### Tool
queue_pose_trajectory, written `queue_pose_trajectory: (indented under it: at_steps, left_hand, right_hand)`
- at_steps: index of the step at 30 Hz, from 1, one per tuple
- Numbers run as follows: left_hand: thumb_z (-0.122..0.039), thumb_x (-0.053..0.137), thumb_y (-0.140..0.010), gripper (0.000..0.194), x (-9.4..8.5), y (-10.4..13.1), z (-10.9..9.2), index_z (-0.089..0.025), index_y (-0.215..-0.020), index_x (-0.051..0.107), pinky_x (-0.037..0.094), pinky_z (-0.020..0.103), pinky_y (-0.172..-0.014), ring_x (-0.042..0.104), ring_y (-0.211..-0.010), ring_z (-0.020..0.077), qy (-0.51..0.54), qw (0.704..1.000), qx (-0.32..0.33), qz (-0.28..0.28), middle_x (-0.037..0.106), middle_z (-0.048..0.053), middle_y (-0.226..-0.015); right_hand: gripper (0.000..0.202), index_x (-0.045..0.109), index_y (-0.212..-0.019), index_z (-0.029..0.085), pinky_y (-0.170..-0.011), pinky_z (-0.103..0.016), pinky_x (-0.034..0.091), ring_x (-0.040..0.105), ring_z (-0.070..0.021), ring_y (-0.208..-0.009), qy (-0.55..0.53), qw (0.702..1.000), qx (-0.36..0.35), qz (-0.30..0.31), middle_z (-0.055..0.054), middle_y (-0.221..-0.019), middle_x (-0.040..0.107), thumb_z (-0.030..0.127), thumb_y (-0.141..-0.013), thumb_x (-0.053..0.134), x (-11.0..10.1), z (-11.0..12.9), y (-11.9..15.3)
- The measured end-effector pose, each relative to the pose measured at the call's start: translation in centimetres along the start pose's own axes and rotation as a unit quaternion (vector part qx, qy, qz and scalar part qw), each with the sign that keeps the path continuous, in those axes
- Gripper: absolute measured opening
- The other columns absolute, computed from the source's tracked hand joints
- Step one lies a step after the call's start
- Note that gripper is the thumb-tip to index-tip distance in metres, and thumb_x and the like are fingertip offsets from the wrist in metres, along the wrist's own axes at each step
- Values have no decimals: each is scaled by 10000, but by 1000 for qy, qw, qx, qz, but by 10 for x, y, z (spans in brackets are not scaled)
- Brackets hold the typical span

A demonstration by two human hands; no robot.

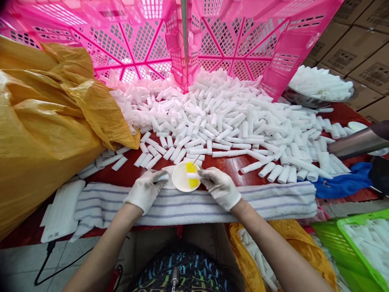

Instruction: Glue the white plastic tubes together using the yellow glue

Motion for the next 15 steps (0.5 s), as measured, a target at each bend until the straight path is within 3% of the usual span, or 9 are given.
queue_pose_trajectory:
  at_steps: [2,5,7,12,15]
  left_hand:
    - [-302,587,-822,320,-3,0,-4,-214,-1115,681,470,349,-949,617,-987,227,-14,1000,-8,8,634,83,-1080]
    - [-296,593,-814,347,-9,2,-12,-185,-1135,664,435,344,-1013,604,-1065,228,47,999,-13,-19,641,91,-1143]
    - [-308,600,-810,358,-11,4,-16,-184,-1143,651,419,341,-1038,591,-1111,220,129,991,-33,-30,642,80,-1188]
    - [-357,690,-752,427,-4,9,-25,-160,-1124,613,506,346,-906,632,-1008,207,361,923,-121,51,670,76,-1123]
    - [-339,756,-693,425,0,11,-34,-151,-1046,611,523,322,-846,638,-939,184,411,899,-137,61,673,65,-1068]
  right_hand:
    - [181,694,-947,233,-811,-343,561,656,-186,-852,-6,1000,-15,-15,-51,-944,669,325,-791,691,-1,4,1]
    - [319,666,-1079,233,-909,-388,527,642,-206,-959,-33,998,60,-8,-57,-1030,675,361,-788,689,0,9,1]
    - [292,689,-1010,226,-914,-402,520,640,-213,-946,-54,994,96,-9,-55,-985,687,403,-778,679,0,16,0]
    - [236,635,-615,203,-601,-307,522,555,-150,-615,-75,985,155,-13,-6,-673,576,398,-648,764,1,28,7]
    - [227,648,-670,194,-603,-274,497,561,-142,-654,-95,979,181,-10,-14,-726,596,374,-638,784,-4,32,17]
Point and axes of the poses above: each hand's wrist, its own y-axis away from the middle knuckle, its own x-axis out of the palm, z = x × y, the point moved 3 cm from there along -y, towards the middle knuckle
